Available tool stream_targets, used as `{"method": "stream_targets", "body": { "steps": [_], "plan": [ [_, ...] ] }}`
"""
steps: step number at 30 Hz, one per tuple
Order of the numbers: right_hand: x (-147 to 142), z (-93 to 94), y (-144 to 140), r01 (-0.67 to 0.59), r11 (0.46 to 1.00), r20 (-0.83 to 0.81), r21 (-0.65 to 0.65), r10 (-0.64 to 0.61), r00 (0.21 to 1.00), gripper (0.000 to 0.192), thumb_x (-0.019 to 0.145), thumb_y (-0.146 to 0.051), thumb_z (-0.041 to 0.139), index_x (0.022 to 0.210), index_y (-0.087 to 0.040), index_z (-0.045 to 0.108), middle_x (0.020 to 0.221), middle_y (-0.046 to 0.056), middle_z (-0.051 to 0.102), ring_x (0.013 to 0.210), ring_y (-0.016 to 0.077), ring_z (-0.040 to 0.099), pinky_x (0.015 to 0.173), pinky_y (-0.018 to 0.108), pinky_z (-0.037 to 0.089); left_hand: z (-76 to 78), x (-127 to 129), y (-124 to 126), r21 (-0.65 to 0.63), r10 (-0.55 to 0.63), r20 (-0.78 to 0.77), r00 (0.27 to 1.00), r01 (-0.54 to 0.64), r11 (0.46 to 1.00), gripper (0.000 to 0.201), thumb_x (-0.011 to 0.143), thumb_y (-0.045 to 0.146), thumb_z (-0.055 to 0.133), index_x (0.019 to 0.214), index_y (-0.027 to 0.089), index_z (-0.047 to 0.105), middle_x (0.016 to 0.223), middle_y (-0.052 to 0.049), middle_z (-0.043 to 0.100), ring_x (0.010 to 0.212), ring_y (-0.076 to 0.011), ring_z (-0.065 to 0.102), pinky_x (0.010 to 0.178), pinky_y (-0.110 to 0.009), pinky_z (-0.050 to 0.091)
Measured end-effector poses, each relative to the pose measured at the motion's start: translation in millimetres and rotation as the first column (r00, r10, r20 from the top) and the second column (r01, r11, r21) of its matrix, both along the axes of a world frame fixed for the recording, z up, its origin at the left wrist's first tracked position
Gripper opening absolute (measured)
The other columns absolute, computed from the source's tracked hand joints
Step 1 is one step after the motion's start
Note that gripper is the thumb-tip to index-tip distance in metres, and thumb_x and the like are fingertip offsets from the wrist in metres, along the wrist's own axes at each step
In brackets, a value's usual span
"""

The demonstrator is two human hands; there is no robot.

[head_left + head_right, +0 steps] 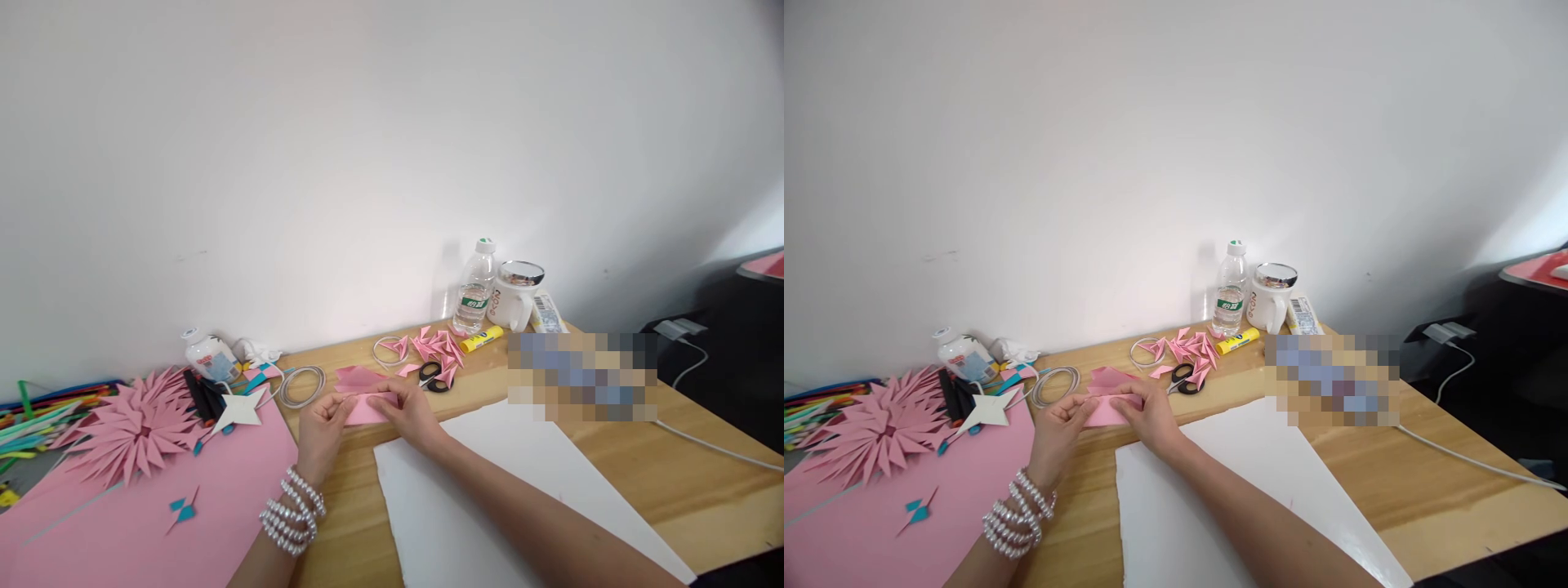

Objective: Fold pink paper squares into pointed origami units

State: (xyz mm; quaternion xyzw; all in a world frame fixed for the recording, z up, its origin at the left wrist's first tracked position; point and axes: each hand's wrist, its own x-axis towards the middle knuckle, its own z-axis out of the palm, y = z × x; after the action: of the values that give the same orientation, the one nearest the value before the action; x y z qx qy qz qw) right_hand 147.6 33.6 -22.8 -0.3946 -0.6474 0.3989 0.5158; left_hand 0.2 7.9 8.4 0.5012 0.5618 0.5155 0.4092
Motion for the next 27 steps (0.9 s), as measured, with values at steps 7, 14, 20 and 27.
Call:
{"method": "stream_targets", "body": {
  "steps": [7,14,20,27],
  "plan": [
    [1.7,1.2,-1.6,-0.052,0.999,-0.018,-0.016,0.052,0.999,0.048,0.056,-0.024,0.072,0.101,-0.018,0.056,0.100,0.006,0.060,0.093,0.0223,0.054,0.081,0.034,0.042,-4.1,-3.3,2.0,0.040,0.009,0.034,0.999,-0.011,0.999,0.021,0.063,0.031,0.067,0.072,0.012,0.068,0.066,-0.004,0.068,0.061,-0.0151,0.059,0.057,-0.023,0.046],
    [1.6,-3.7,0.6,-0.075,0.985,-0.085,-0.155,0.063,0.994,0.049,0.056,-0.026,0.072,0.100,-0.018,0.052,0.097,0.004,0.058,0.086,0.0202,0.054,0.073,0.030,0.044,-5.3,-1.5,1.7,0.027,-0.007,0.153,0.988,0.003,1.000,0.022,0.062,0.030,0.068,0.075,0.012,0.067,0.068,-0.004,0.068,0.065,-0.0153,0.060,0.062,-0.025,0.047],
    [-0.3,-2.3,0.1,-0.160,0.965,-0.219,-0.210,0.113,0.969,0.043,0.055,-0.025,0.073,0.092,-0.017,0.052,0.075,0.000,0.057,0.065,0.0141,0.053,0.056,0.024,0.042,-5.6,-1.7,1.3,0.020,0.032,0.120,0.992,-0.034,0.999,0.022,0.062,0.031,0.068,0.074,0.012,0.067,0.059,-0.001,0.065,0.056,-0.0118,0.055,0.054,-0.021,0.043],
    [-2.4,-2.4,-0.1,-0.244,0.939,-0.329,-0.244,0.156,0.931,0.038,0.055,-0.025,0.074,0.084,-0.016,0.051,0.062,-0.003,0.054,0.052,0.0108,0.050,0.049,0.023,0.040,-6.9,-0.3,2.7,0.007,0.038,0.216,0.976,-0.041,0.999,0.021,0.061,0.030,0.069,0.072,0.012,0.067,0.058,-0.001,0.063,0.056,-0.0117,0.054,0.055,-0.022,0.043]
  ]
}}
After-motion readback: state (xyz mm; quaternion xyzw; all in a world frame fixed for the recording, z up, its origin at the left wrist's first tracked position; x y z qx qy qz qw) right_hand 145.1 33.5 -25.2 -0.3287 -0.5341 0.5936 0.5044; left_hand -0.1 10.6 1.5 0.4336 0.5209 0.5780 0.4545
